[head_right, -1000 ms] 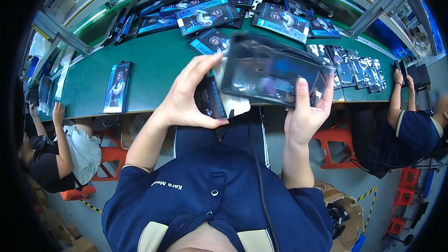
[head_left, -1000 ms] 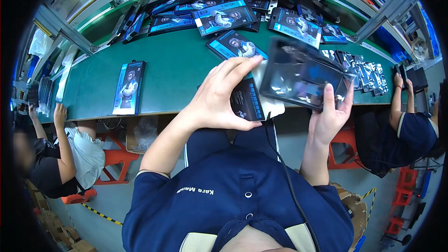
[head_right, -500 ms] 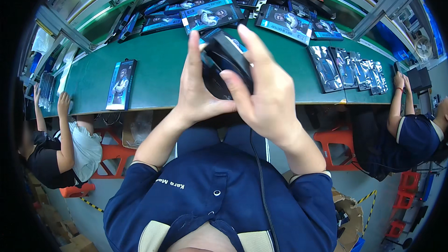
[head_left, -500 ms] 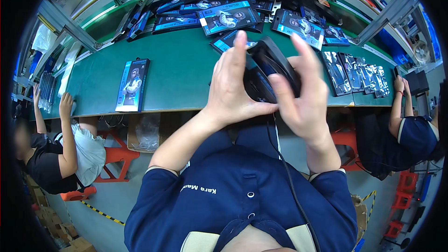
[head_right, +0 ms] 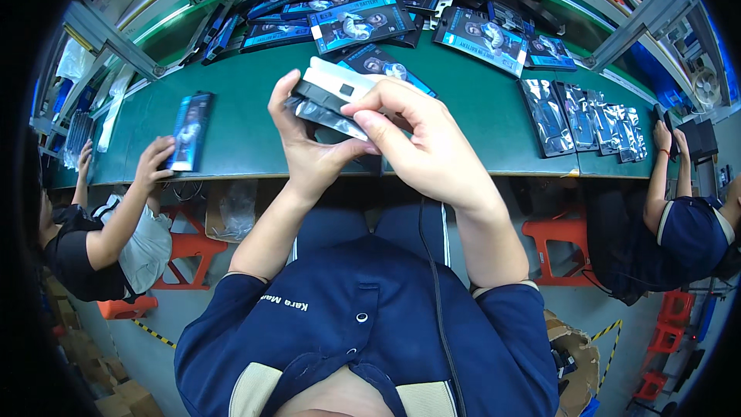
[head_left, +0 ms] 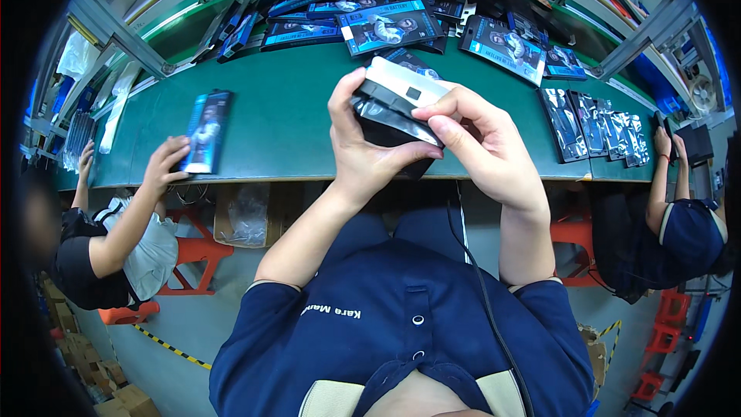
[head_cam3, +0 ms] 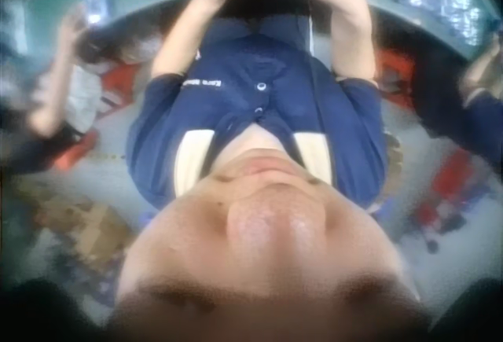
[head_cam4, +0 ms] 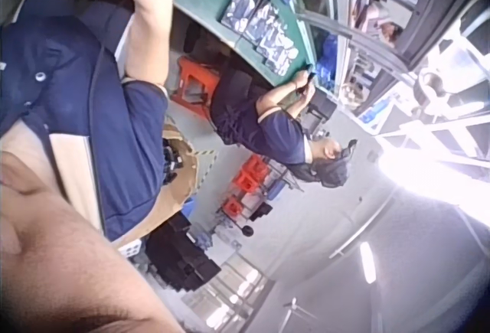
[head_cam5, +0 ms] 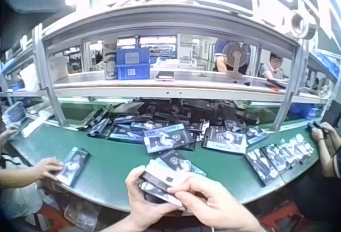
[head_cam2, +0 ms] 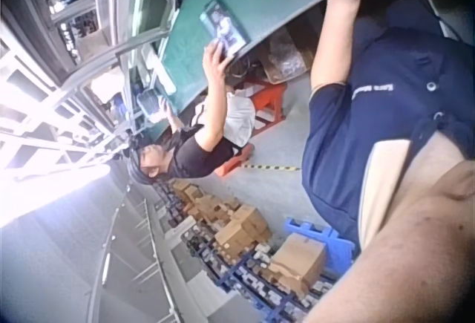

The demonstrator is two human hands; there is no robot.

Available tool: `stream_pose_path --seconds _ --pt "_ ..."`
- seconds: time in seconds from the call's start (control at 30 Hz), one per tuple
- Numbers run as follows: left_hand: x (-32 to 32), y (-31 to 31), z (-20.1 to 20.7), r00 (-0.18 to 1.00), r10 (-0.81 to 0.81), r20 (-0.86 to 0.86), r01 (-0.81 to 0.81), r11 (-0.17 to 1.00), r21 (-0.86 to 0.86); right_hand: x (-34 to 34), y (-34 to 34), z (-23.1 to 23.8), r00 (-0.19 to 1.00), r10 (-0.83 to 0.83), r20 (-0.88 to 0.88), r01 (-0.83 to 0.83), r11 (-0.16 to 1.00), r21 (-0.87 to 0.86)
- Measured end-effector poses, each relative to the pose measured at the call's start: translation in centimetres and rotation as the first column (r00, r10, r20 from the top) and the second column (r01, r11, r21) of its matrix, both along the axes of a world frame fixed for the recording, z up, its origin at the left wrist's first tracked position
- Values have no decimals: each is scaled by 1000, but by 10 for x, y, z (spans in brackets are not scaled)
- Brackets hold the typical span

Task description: Packing electronic items into retail boxes and placing them in a large collection bin.

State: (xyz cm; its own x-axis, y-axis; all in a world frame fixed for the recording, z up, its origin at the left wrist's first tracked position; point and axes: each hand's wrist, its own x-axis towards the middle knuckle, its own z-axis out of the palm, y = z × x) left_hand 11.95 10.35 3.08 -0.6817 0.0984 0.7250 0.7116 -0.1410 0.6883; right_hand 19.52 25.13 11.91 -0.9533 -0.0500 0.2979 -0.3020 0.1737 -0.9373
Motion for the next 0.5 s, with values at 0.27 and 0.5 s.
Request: stream_pose_path --seconds 0.27,0.5 --pt "-14 -5 -6 981 -27 -193 30 999 13 -16 -6 -21 985 159 63 -86 777 -624" --pt "-18 -12 0 974 -48 -221 32 997 -77 -12 -25 -24 999 -16 40 38 779 -626"
